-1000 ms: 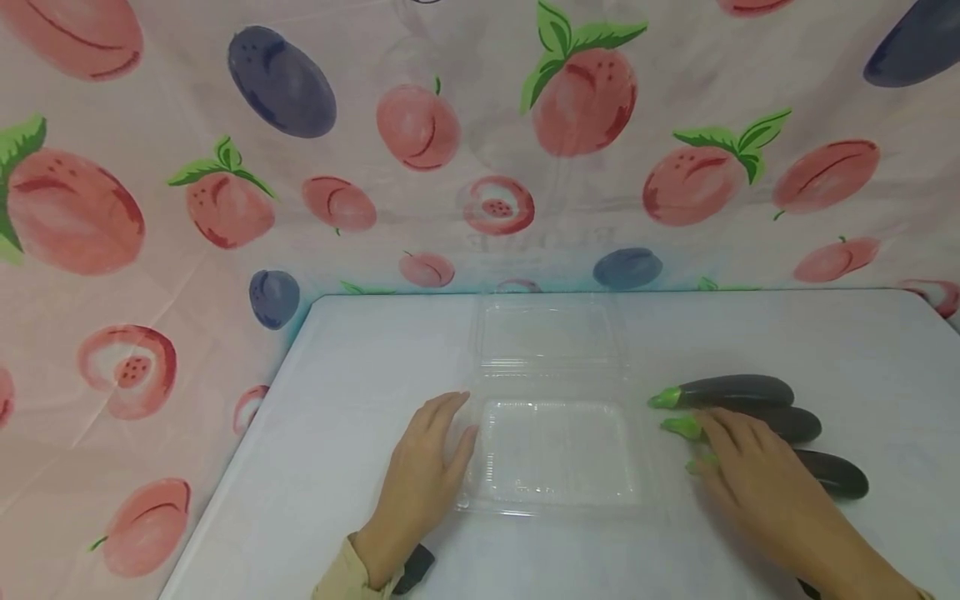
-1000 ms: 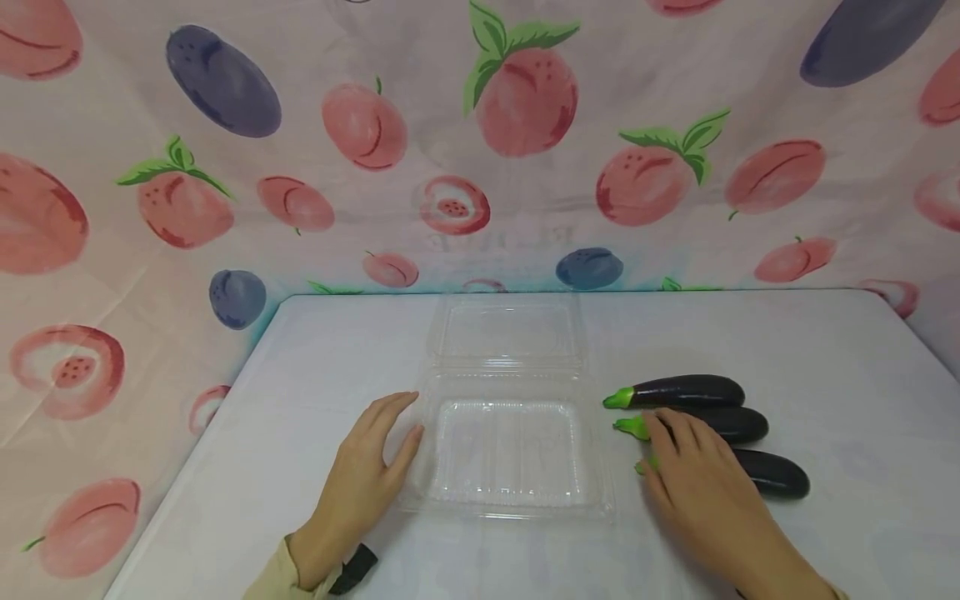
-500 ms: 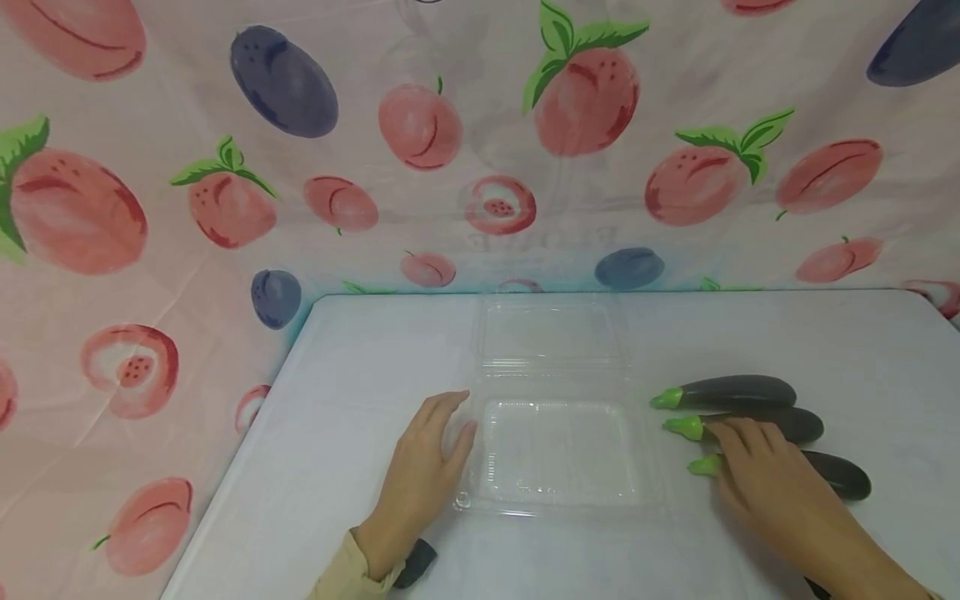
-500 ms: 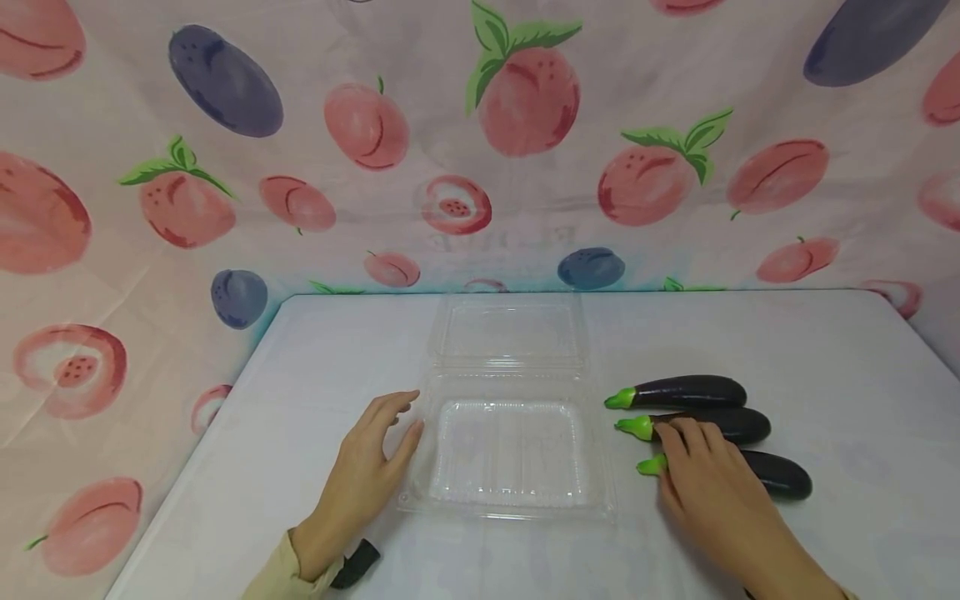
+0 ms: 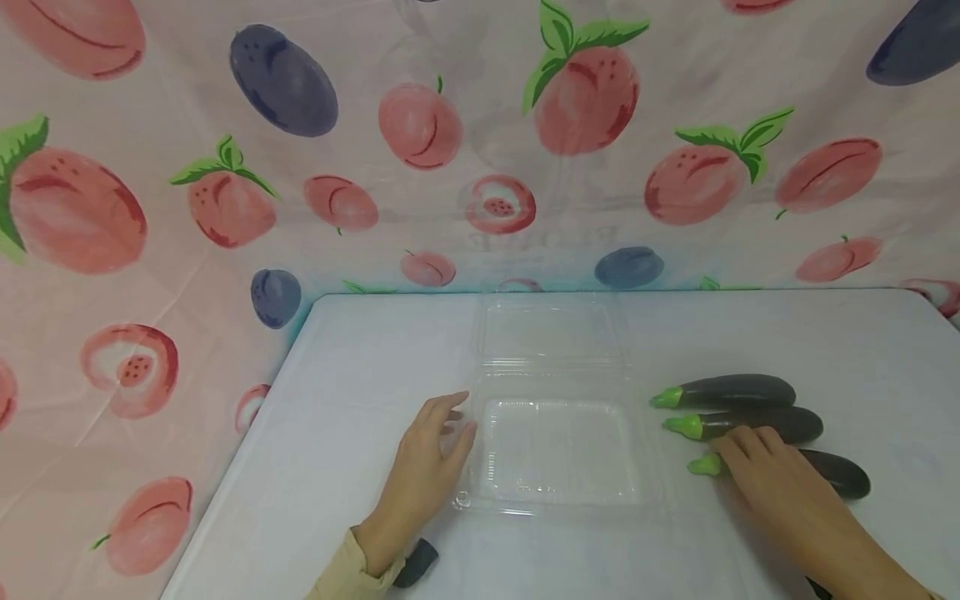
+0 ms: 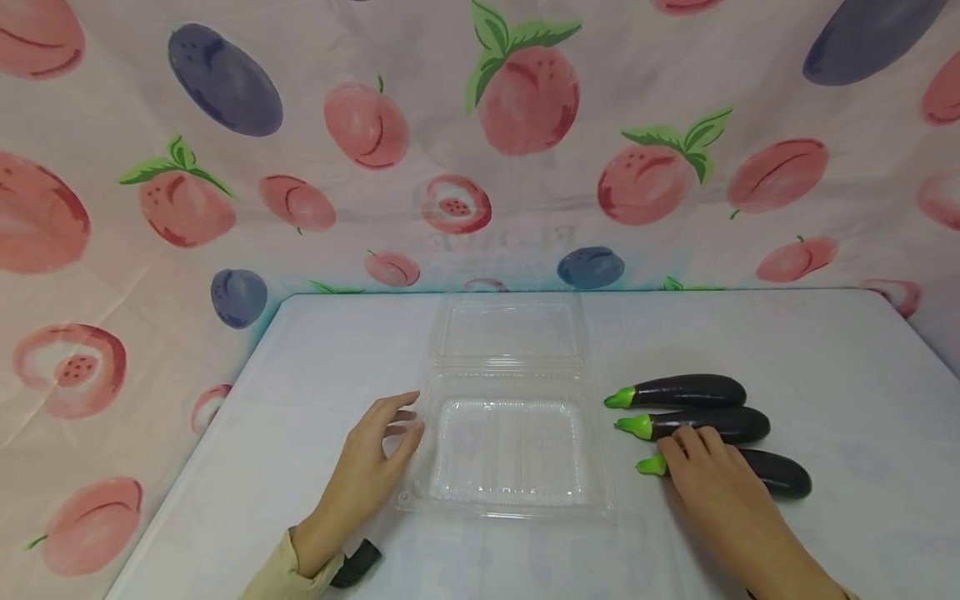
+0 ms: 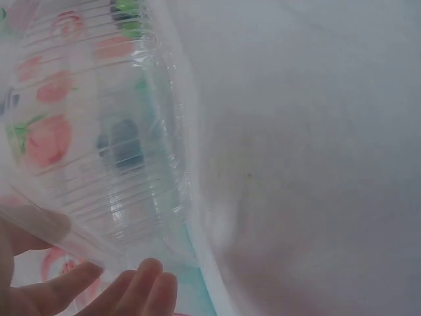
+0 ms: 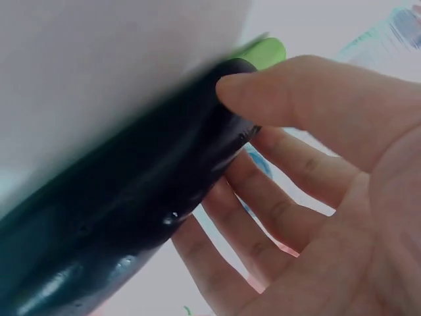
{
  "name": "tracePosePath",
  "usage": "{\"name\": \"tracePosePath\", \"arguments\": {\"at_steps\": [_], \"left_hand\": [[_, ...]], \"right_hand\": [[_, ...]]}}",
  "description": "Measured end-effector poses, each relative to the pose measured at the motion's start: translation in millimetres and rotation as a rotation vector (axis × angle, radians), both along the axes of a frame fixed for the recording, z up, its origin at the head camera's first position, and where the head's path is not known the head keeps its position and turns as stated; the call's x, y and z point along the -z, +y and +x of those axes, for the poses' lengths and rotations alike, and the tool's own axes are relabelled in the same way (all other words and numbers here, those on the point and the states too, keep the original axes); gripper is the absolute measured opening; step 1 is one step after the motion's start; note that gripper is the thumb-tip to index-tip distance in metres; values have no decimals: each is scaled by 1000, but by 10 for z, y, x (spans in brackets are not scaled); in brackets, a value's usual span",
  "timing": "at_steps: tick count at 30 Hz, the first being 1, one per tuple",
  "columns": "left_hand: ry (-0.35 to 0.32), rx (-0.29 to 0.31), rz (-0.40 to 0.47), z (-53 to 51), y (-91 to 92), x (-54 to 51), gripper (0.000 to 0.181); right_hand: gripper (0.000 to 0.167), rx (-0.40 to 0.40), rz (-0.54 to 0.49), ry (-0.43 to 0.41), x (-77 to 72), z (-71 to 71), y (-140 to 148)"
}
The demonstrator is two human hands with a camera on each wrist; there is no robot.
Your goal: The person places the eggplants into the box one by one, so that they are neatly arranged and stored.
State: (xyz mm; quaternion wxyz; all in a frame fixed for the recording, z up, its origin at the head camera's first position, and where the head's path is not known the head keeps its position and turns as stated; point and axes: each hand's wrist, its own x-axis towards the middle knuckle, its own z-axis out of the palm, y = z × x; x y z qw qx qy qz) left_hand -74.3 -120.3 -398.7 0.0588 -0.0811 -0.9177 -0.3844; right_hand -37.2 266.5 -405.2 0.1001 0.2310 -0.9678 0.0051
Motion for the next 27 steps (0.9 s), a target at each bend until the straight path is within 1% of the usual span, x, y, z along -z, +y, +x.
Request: {"name": "tracePosePath", "arguments": {"at_steps": [4, 14, 20, 27], "left_hand": [[-8, -3, 0, -2, -7, 21, 42], [1, 31, 41, -16, -20, 63, 40], [-2, 51, 64, -14, -24, 69, 39], [-26, 55, 65, -20, -20, 71, 40]], "right_hand": [[47, 6, 8, -27, -19, -8, -3], [38, 36, 12, -64, -48, -44, -9], [39, 22, 9, -39, -42, -51, -3], [39, 20, 12, -45, -49, -65, -1]]}}
